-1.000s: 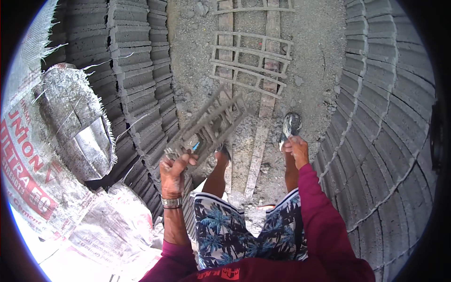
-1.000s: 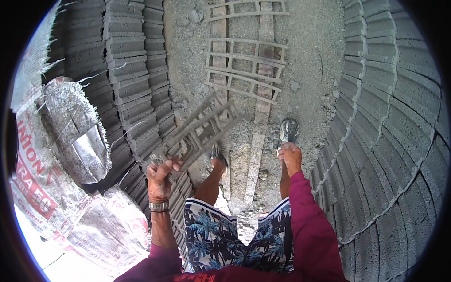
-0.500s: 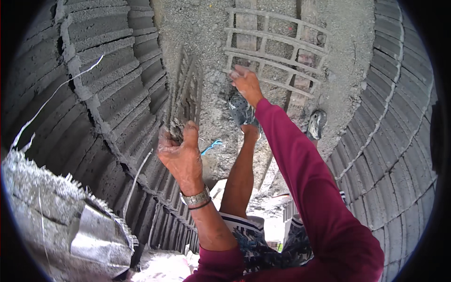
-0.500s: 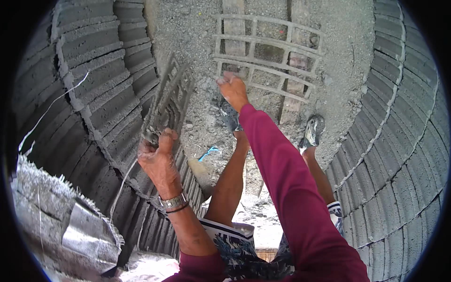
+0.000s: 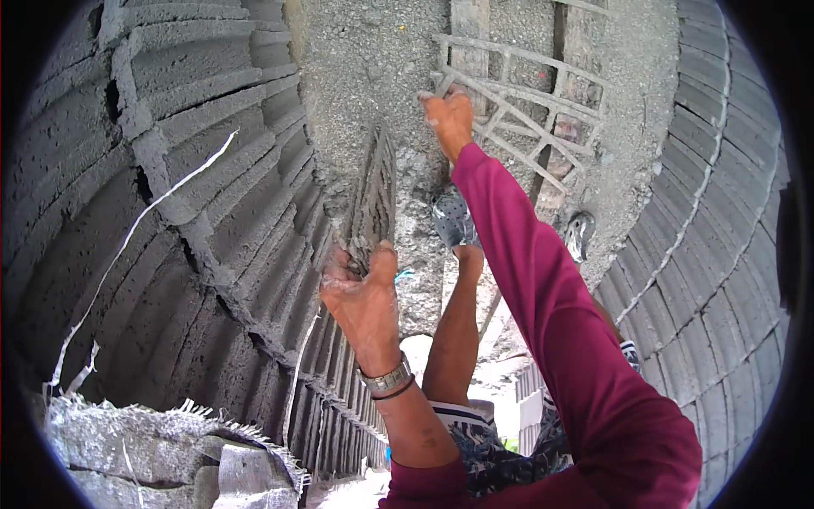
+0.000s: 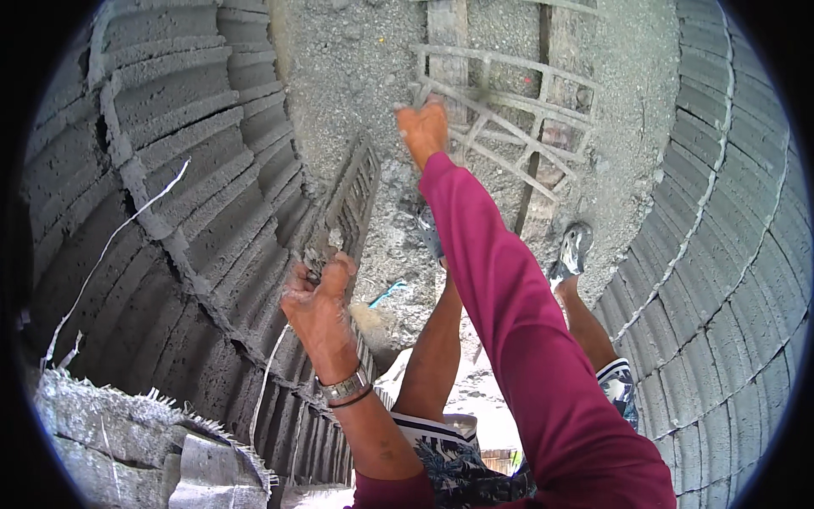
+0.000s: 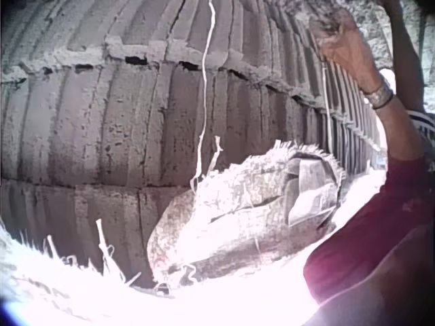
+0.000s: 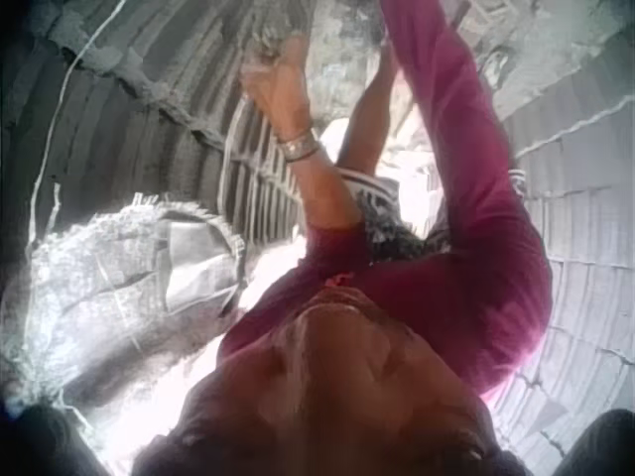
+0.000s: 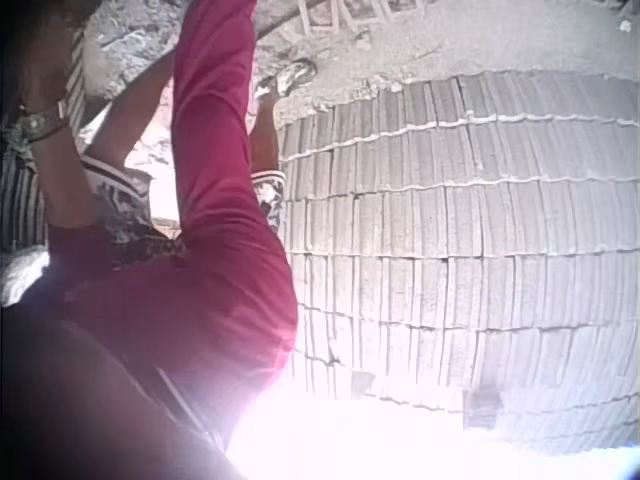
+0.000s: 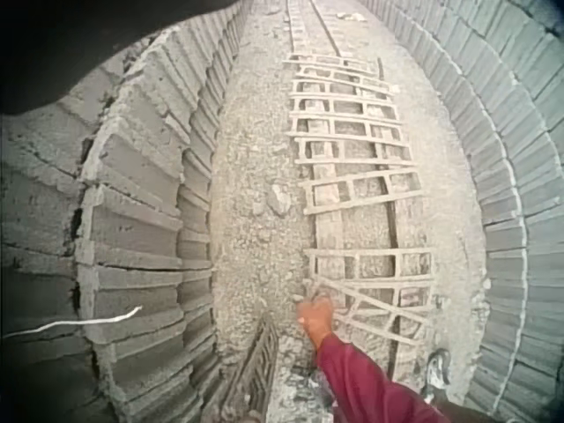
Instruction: The person moves several hollow blocks from one stack to another by hand, and then carries a block to a final location and places it down.
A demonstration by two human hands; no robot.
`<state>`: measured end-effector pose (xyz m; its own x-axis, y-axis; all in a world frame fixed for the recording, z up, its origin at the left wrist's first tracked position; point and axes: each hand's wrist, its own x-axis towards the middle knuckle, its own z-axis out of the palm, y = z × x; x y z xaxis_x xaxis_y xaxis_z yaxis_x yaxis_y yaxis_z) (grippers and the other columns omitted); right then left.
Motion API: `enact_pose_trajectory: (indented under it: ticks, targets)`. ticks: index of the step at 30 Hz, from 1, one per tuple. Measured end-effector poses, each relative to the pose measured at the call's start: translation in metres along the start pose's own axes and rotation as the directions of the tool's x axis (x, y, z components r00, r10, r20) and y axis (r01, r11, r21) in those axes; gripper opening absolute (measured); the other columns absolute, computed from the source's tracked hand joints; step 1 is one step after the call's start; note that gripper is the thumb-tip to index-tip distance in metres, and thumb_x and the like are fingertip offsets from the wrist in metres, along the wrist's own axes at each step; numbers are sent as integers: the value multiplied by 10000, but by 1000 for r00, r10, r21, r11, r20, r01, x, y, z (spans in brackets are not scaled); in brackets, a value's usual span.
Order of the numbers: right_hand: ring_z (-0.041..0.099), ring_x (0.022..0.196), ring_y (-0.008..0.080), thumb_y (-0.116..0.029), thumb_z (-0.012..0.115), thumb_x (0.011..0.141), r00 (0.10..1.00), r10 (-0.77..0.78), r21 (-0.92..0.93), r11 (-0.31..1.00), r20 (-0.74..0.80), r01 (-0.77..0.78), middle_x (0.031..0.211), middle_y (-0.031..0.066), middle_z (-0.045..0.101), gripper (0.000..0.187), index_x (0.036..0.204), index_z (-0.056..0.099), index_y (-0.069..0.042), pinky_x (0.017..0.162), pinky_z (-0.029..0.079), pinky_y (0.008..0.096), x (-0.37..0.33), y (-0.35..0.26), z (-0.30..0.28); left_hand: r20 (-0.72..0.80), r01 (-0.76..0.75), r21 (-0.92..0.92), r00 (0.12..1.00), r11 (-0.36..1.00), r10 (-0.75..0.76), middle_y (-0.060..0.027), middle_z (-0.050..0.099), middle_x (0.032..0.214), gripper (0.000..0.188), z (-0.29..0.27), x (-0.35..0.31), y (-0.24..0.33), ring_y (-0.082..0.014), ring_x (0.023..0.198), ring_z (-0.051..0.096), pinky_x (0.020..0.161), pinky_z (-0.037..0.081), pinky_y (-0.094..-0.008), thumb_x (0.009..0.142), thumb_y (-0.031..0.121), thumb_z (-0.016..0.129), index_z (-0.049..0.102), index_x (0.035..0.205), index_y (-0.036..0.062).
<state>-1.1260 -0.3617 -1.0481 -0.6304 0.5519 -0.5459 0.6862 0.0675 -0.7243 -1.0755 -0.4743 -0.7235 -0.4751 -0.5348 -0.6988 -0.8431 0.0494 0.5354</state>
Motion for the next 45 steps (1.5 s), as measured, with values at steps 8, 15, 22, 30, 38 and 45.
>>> enact_pose_trajectory:
  ticks: [8,15,22,30,38,45]
  targets:
    - [576,643,187,-79,749,731,959,253,149,951,124,-270,828,124,619,265,894,588,56,478,411,310,-1,-34,2,31,7,-53,1000,999,-6,-115,675,968,340,-6,7,3,-145,834,584,775,476,-296,803,77,715,615,1060,-121]
    - [488,525,118,-141,745,757,928,290,298,887,233,-352,706,44,545,356,991,562,56,426,304,273,28,-85,-9,41,-8,-61,999,998,10,-109,665,929,250,-1,4,10,-142,808,618,778,496,-265,770,-4,696,602,985,-92]
    - [494,539,127,-134,766,726,888,326,242,879,324,-411,708,49,555,430,1042,561,72,459,328,288,31,-58,6,29,20,-12,999,1000,-20,-102,654,916,311,-3,5,12,-144,819,609,788,486,-263,763,32,722,579,1014,-83]
    - [564,625,181,-91,751,710,967,190,334,912,172,-238,779,118,657,230,862,672,61,564,430,315,16,-27,39,97,-4,-56,995,998,10,-73,651,920,260,2,2,11,-113,787,550,715,455,-273,792,61,705,618,992,-81]
    - [576,654,139,-132,770,745,925,275,-157,958,261,-241,731,62,650,154,795,687,-13,561,448,331,-86,-113,-70,205,37,-67,978,997,-23,11,579,770,117,-6,2,2,-71,650,460,568,378,-241,773,18,688,585,819,-14]
    - [620,634,109,-202,678,841,988,151,-8,988,-3,-151,756,52,675,186,942,694,-47,496,501,258,-33,-217,-243,254,-40,19,967,999,34,47,466,653,222,15,7,8,-63,602,371,492,320,-269,745,110,704,540,787,-33]
